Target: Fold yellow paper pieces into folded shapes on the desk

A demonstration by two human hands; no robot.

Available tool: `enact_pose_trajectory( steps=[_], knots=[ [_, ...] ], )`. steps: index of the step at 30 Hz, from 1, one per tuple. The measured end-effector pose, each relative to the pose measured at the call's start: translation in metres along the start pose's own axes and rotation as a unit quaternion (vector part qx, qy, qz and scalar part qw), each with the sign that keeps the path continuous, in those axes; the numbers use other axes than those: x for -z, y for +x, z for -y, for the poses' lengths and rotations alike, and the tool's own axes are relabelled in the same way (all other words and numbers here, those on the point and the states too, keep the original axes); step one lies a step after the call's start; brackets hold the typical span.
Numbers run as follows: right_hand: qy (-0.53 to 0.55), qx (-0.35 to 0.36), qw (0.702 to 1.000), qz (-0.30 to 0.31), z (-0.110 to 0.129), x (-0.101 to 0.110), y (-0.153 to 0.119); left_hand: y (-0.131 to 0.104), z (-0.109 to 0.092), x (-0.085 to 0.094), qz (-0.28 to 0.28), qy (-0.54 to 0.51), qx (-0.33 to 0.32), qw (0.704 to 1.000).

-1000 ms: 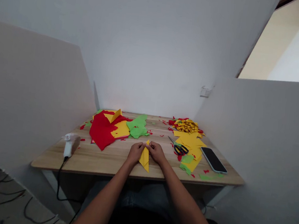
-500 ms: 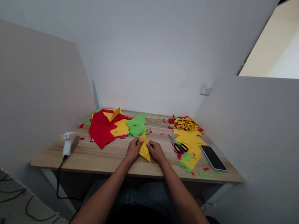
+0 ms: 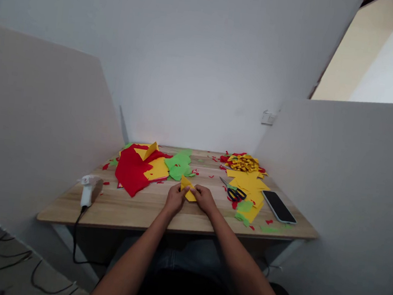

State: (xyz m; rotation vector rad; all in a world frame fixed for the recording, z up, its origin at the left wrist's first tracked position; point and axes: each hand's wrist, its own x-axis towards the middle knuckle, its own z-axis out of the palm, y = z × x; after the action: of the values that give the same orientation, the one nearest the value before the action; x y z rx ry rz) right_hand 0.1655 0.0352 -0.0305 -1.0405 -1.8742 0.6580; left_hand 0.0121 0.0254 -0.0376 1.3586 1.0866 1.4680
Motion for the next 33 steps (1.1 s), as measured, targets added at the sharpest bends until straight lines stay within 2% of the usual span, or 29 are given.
enact_pose_trajectory(
  steps=[6,9,13,20,27,29,33],
  knots=[
    [0.006,-0.014,1.0,-0.003,-0.001,0.0,0.002,-0.002,-0.007,-0.001,-0.002,0.004,-0.017,1.0],
    [0.014,-0.034,0.999,0.014,0.001,0.0,0.001,-0.003,-0.01,-0.002,-0.048,0.013,-0.023,0.999],
    [0.01,-0.034,0.999,0.012,0.006,0.002,-0.001,-0.002,-0.012,-0.002,-0.112,-0.038,-0.015,0.993],
    [0.036,-0.04,0.998,-0.024,0.007,0.008,-0.002,-0.003,-0.017,0.0,-0.064,-0.034,0.041,0.997],
    [0.056,-0.037,0.998,-0.018,0.003,0.004,0.001,-0.003,-0.011,-0.001,-0.016,0.0,0.025,1.0],
    [0.053,-0.036,0.998,-0.01,0.003,0.003,0.001,-0.003,-0.01,-0.003,-0.021,-0.018,0.021,0.999],
    [0.042,-0.043,0.998,0.012,0.004,0.003,0.0,-0.003,-0.009,-0.004,-0.071,-0.049,0.005,0.996]
  ],
)
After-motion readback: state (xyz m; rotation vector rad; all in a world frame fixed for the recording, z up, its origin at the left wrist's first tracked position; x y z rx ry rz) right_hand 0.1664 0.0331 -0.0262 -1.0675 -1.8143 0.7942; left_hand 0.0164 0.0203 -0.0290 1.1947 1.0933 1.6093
